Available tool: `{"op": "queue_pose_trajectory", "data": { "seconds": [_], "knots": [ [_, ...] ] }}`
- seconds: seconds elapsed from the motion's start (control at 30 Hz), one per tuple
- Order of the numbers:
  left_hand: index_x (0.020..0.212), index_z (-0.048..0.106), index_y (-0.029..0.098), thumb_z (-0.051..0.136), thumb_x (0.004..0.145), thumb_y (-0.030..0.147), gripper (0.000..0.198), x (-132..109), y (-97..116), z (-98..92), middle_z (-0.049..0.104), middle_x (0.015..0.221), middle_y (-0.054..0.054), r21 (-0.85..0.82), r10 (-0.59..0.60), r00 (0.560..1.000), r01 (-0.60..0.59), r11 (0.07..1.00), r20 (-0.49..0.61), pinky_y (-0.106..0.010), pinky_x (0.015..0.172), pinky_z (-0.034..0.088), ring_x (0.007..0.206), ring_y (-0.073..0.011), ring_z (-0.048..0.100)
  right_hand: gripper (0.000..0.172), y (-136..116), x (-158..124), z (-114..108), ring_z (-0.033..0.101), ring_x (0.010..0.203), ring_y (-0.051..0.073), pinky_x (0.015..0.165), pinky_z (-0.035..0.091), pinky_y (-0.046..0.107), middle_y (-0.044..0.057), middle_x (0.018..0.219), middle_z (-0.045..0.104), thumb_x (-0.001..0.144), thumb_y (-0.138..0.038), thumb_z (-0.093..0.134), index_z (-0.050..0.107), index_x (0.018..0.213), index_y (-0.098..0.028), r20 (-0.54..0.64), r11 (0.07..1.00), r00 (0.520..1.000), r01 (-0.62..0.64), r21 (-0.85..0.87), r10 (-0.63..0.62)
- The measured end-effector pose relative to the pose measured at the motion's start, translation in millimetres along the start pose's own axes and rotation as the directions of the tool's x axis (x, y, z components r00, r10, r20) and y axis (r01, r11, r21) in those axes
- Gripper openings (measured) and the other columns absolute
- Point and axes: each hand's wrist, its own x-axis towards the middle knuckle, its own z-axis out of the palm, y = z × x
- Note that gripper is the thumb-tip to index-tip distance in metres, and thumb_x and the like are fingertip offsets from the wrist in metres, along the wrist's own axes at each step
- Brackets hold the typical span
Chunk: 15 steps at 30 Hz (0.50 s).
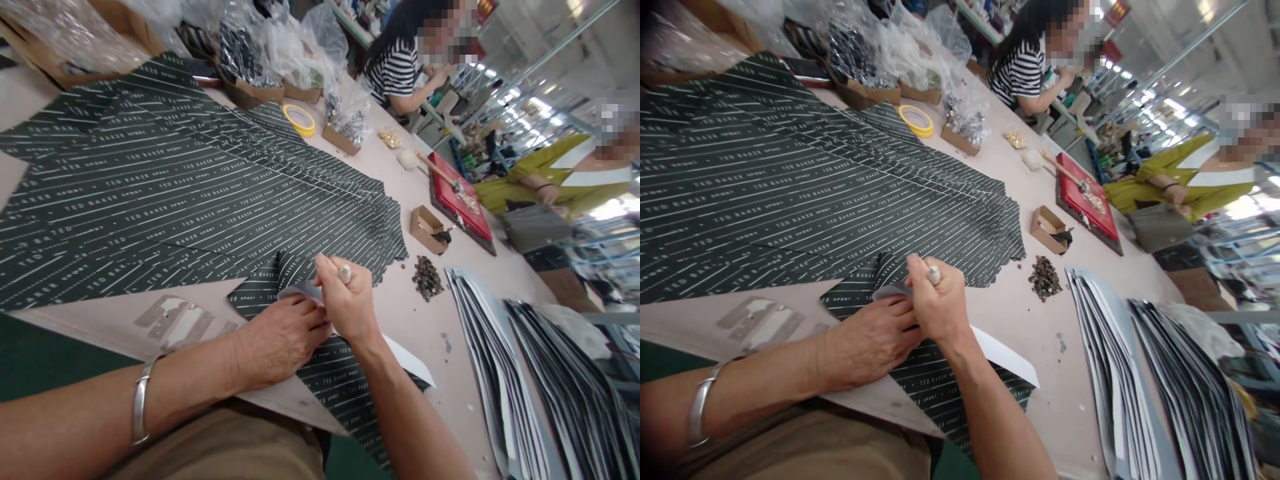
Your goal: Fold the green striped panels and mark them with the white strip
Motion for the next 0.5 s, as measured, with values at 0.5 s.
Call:
{"op": "queue_pose_trajectory", "data": {
  "seconds": [0.5],
  "knots": [
    [0.104,0.059,0.016,0.055,0.096,0.018,0.010,4,0,-8.6,0.061,0.097,-0.005,-0.056,-0.020,1.000,0.020,0.998,0.009,-0.038,0.089,0.048,0.095,-0.0220,0.055,0.042,2,-25,-33,0.031,0.037,0.007,0.038,0.027,0.023,-0.009,0.045,0.033,0.096,-0.036,0.057,0.048,0.058,-0.021,-0.122,0.954,0.993,0.047,0.296,-0.012]
  ]
}}
